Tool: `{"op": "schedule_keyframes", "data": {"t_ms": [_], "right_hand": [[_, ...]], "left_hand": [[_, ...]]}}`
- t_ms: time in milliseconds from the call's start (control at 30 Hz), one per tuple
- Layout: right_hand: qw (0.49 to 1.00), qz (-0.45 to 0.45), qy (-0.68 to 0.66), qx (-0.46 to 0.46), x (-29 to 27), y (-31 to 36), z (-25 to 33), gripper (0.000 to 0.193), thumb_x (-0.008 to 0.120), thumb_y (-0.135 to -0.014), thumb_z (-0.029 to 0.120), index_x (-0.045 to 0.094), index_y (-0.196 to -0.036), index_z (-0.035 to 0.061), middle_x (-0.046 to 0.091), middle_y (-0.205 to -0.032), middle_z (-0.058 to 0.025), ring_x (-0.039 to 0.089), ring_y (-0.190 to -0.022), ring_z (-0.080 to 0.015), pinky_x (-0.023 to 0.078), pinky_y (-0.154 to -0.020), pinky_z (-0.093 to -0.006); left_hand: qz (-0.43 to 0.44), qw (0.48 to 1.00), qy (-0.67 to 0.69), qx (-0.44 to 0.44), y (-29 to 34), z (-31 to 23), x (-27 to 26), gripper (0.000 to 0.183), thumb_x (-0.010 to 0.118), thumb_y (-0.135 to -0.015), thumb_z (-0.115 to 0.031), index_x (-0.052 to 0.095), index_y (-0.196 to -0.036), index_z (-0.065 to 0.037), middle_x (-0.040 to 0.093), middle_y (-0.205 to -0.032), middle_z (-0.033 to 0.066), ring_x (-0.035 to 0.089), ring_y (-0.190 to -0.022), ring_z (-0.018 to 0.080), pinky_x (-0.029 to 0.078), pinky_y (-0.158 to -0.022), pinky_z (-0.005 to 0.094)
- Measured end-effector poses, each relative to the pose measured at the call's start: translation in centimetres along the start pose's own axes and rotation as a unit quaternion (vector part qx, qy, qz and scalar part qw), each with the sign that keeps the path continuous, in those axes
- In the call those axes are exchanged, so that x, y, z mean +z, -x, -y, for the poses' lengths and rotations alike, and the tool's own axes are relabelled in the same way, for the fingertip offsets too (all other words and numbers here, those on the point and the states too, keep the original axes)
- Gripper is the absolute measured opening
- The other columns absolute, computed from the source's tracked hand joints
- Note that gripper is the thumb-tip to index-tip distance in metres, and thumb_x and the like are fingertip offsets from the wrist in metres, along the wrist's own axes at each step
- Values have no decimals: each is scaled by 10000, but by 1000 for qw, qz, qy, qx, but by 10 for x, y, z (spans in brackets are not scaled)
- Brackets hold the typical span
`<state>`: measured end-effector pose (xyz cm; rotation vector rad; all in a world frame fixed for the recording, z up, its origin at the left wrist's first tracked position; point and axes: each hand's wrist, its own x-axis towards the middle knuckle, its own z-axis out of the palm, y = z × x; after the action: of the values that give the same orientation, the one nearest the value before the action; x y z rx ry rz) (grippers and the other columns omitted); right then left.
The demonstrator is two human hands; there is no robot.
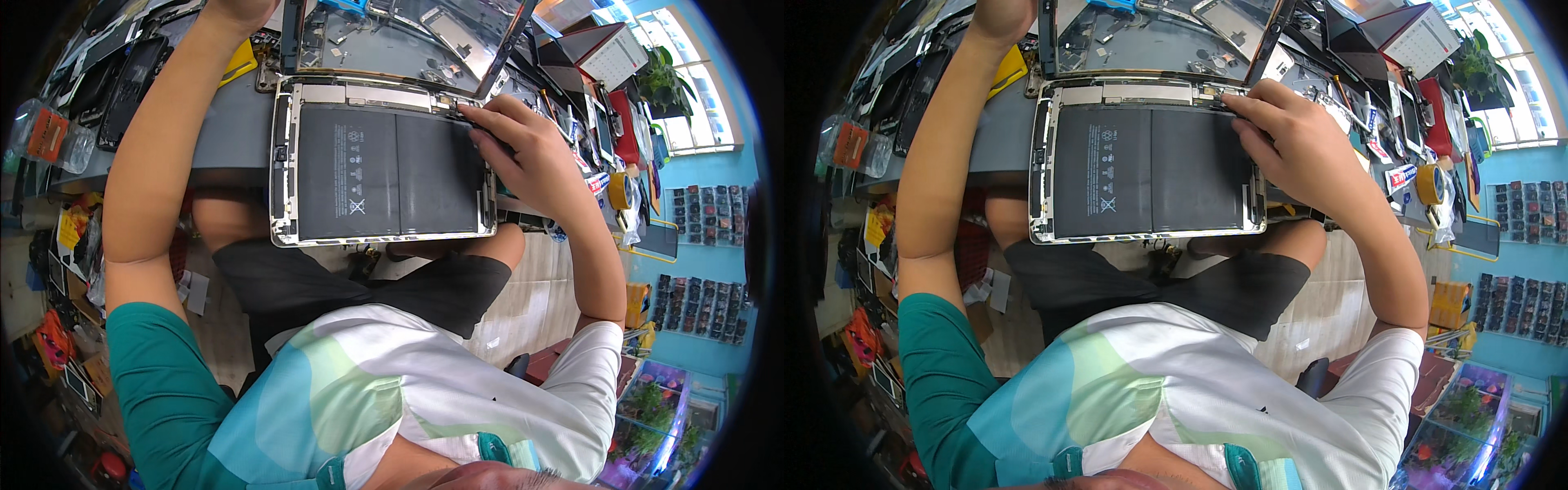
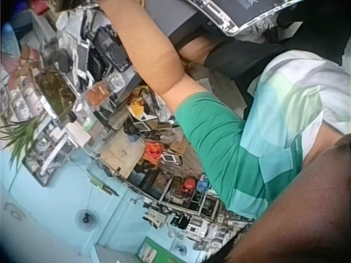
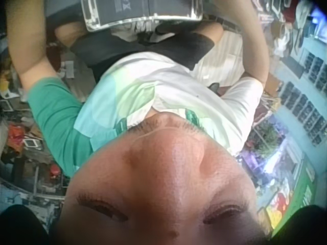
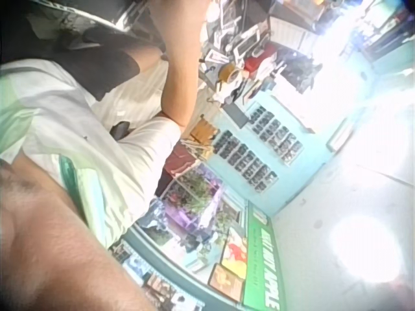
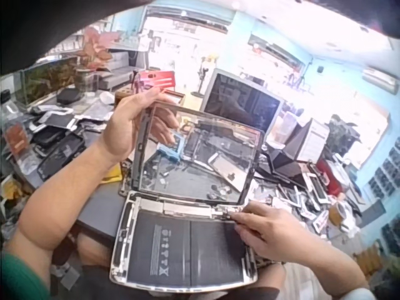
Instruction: The person uses a prying tool to separate the screen assembly from the tablet chassis, then detaches the display and sets it aside. The person continues to pry along the edges to fully release the screen from the frame.
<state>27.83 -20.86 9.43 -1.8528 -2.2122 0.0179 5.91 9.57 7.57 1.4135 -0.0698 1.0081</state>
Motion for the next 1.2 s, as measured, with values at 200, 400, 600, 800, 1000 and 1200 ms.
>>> {"op": "schedule_keyframes", "data": {"t_ms": [200,400,600,800,1000,1200], "right_hand": [[1000,7,1,0,5,-4,0,288,726,-1014,128,791,-1279,35,719,-1103,-147,740,-877,-385,600,-791,-464],[1000,13,11,-5,5,-3,-1,285,720,-1014,128,789,-1271,28,716,-1107,-149,742,-876,-387,604,-787,-470],[999,23,29,-15,3,-5,-2,293,713,-1013,129,781,-1278,25,707,-1111,-143,743,-869,-385,608,-780,-471],[998,26,59,-23,4,-6,1,289,724,-994,120,775,-1261,23,691,-1089,-135,746,-840,-377,614,-755,-474],[995,32,88,-19,8,-3,4,330,736,-974,116,754,-1295,41,670,-1091,-126,742,-816,-365,613,-730,-480],[993,29,110,-9,10,0,6,343,736,-973,121,748,-1310,57,667,-1101,-117,742,-817,-367,613,-728,-485]], "left_hand": [[14,1000,7,8,-1,5,-6,552,465,-1174,-437,727,-1275,39,810,-955,199,815,-749,305,688,-688,383],[16,1000,-2,20,-1,5,-4,554,463,-1176,-438,725,-1275,40,808,-957,206,815,-749,304,690,-681,385],[25,1000,-4,13,1,-1,-2,550,463,-1177,-436,726,-1269,39,807,-957,209,815,-747,305,693,-683,389],[24,999,-13,20,2,-1,-1,551,475,-1169,-443,729,-1261,37,807,-956,209,816,-747,304,693,-681,388],[20,1000,4,21,-1,6,-6,541,483,-1166,-436,732,-1253,37,807,-954,208,816,-747,303,693,-680,384],[24,1000,2,18,0,1,-3,538,483,-1167,-431,734,-1253,37,807,-950,208,816,-747,302,692,-678,385]]}}
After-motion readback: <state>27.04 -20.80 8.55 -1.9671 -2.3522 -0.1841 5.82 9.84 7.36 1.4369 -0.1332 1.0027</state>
